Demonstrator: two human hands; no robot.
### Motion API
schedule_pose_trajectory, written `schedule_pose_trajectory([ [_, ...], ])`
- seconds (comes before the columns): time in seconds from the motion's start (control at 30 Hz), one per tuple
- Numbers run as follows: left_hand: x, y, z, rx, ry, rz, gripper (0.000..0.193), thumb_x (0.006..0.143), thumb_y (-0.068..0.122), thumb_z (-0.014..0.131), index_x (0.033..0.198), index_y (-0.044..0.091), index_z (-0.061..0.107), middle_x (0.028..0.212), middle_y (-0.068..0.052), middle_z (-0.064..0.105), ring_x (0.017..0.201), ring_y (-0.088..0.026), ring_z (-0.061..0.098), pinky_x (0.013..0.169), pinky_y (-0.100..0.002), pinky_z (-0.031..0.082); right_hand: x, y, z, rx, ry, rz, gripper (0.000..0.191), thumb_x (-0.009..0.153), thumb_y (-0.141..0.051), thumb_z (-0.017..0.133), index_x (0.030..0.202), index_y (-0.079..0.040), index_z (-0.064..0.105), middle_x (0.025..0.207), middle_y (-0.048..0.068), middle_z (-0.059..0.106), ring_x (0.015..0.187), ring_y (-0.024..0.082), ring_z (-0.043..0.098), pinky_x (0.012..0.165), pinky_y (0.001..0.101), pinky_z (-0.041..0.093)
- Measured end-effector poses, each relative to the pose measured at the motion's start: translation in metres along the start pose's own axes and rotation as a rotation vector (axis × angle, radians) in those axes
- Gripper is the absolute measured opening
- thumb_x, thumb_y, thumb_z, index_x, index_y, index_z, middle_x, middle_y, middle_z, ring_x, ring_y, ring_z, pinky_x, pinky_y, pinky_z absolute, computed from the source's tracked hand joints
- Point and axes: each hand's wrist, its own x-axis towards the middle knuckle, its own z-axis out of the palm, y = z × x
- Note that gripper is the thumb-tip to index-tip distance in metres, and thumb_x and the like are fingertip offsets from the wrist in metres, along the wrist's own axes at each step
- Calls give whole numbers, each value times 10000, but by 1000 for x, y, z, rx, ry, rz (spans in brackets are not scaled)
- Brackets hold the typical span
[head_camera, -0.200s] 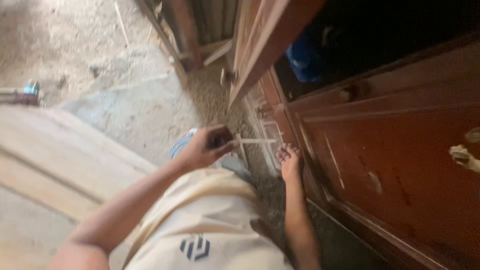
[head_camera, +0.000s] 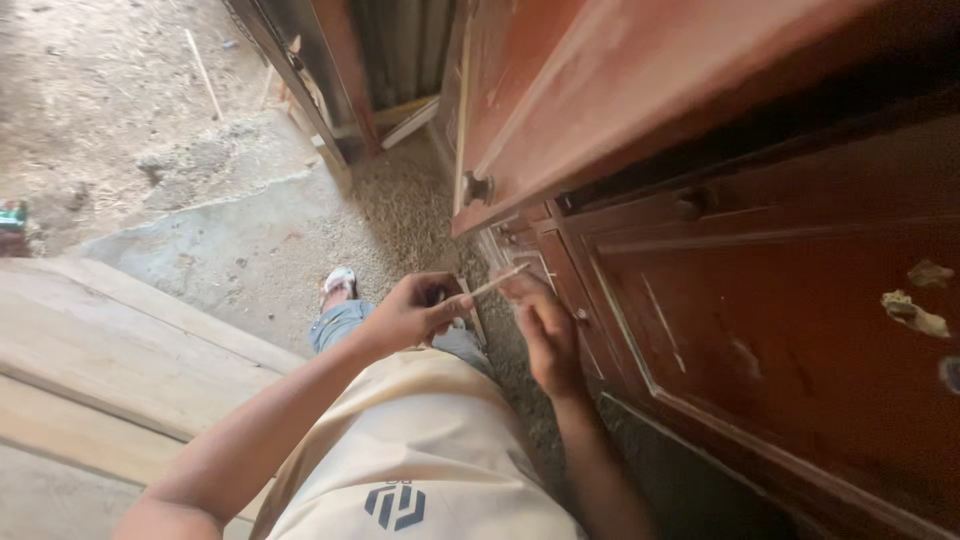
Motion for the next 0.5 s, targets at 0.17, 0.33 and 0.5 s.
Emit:
schedule_pose_trajectory([
  [0.17, 3, -17, -52, -141, -263, -38, 378, 926, 389, 683, 1090, 49, 691, 650, 8, 642, 472, -83, 545, 410, -232, 389, 41, 1, 71, -236, 75, -63, 213, 1089, -185, 564, 1118, -20, 695, 1024, 138, 776, 1031, 237, 768, 951, 396, 641],
  [0.33, 0, -38, -159, -505, -42, -76, 432, 939, 353, 667, 1274, 82, 653, 711, -7, 651, 477, -55, 540, 419, -233, 448, 74, 9, 119, 138, 319, 124, 163, 1080, -166, 595, 1062, -19, 663, 962, 153, 753, 901, 277, 743, 873, 439, 640],
  [0.5, -19, -68, -273, -583, 207, -125, 367, 960, 322, 673, 1212, 55, 663, 700, -34, 637, 409, -60, 461, 395, -240, 436, 92, 11, 168, 339, 517, 273, 172, 1050, -201, 624, 1051, -32, 652, 960, 161, 737, 893, 289, 746, 811, 452, 655],
])
